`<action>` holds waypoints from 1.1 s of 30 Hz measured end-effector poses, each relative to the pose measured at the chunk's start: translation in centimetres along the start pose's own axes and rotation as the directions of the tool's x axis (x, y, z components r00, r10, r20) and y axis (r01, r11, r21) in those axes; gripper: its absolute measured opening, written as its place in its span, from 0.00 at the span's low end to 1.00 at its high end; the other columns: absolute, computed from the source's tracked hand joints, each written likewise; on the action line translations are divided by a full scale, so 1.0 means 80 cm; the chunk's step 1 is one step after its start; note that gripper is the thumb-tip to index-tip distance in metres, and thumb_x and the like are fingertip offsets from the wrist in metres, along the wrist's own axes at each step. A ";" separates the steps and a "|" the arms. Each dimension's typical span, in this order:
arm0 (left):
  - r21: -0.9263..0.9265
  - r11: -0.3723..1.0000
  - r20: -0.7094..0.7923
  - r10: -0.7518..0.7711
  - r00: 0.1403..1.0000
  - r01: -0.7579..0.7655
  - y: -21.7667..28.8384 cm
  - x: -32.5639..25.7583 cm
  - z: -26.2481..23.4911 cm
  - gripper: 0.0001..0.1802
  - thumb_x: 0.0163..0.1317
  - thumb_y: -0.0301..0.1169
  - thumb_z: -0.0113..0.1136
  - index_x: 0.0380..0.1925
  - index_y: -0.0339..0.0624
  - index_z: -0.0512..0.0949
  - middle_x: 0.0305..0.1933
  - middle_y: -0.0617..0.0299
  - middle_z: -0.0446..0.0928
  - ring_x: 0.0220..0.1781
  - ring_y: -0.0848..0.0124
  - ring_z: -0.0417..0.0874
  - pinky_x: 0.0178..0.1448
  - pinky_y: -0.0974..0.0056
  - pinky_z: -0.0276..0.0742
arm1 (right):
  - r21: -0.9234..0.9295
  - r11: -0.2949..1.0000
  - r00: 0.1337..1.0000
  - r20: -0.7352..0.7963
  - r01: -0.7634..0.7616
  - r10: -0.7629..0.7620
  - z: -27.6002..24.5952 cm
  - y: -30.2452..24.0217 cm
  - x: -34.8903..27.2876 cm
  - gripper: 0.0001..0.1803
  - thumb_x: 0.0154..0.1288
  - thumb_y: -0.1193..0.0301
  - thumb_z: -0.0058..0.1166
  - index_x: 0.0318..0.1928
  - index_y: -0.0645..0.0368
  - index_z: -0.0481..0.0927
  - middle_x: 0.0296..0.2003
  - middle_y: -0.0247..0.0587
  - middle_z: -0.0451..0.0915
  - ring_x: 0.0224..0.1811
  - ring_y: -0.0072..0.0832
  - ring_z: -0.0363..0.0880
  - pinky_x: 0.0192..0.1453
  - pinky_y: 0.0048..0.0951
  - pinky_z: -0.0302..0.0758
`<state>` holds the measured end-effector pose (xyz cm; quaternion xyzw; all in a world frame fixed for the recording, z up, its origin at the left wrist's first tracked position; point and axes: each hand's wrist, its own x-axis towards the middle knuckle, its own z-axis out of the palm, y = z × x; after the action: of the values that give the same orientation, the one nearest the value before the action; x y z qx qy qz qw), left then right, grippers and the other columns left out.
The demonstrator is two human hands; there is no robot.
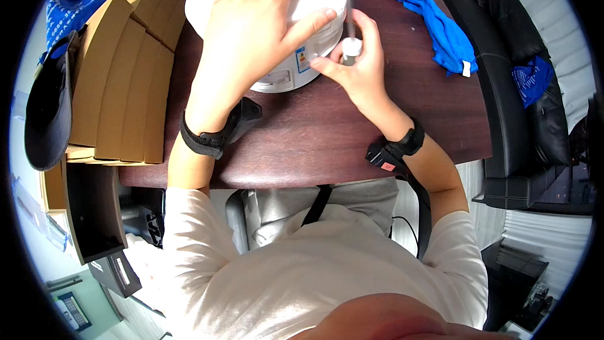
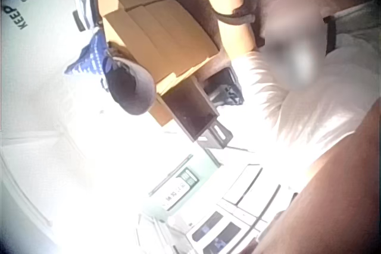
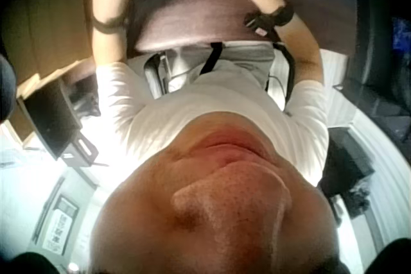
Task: The person uses a screwdriver to remove screws from the lid of a white rice cooker. They then lift the lid off and continue to unscrew fasteners on the underside of the lid, placing the removed screws on the table.
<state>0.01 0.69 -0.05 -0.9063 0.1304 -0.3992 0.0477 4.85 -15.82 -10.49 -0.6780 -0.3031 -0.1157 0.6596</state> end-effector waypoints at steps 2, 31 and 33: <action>0.016 1.000 -0.015 0.008 1.000 -0.008 -0.001 0.000 0.002 0.36 0.59 0.58 0.56 0.60 0.46 0.71 0.65 0.47 0.67 0.69 0.41 0.63 0.66 0.48 0.65 | -0.199 0.976 0.994 -0.058 0.084 -0.097 0.011 -0.007 0.004 0.50 0.38 0.60 0.79 0.58 0.68 0.63 0.51 0.47 0.66 0.38 0.28 0.78 0.34 0.25 0.79; 0.109 0.994 -0.024 -0.020 1.000 0.023 0.003 0.000 0.008 0.38 0.58 0.63 0.52 0.61 0.49 0.71 0.65 0.50 0.69 0.69 0.48 0.65 0.64 0.52 0.69 | -0.050 0.702 0.700 -0.146 -0.711 0.699 -0.228 0.119 0.045 0.12 0.62 0.64 0.56 0.39 0.60 0.77 0.27 0.35 0.78 0.17 0.19 0.72 0.16 0.20 0.66; 0.116 0.993 -0.027 -0.016 1.000 0.019 0.002 0.000 0.010 0.38 0.59 0.63 0.52 0.61 0.48 0.71 0.65 0.50 0.69 0.69 0.48 0.65 0.65 0.51 0.69 | -0.237 0.776 0.811 -0.198 -0.585 0.551 -0.240 0.127 0.048 0.13 0.61 0.65 0.57 0.40 0.62 0.79 0.23 0.32 0.77 0.12 0.16 0.70 0.14 0.19 0.64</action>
<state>0.59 0.53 -0.62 -0.8978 0.0998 -0.4184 0.0950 18.26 -32.83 -14.75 -0.8179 -0.0250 0.0065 0.5748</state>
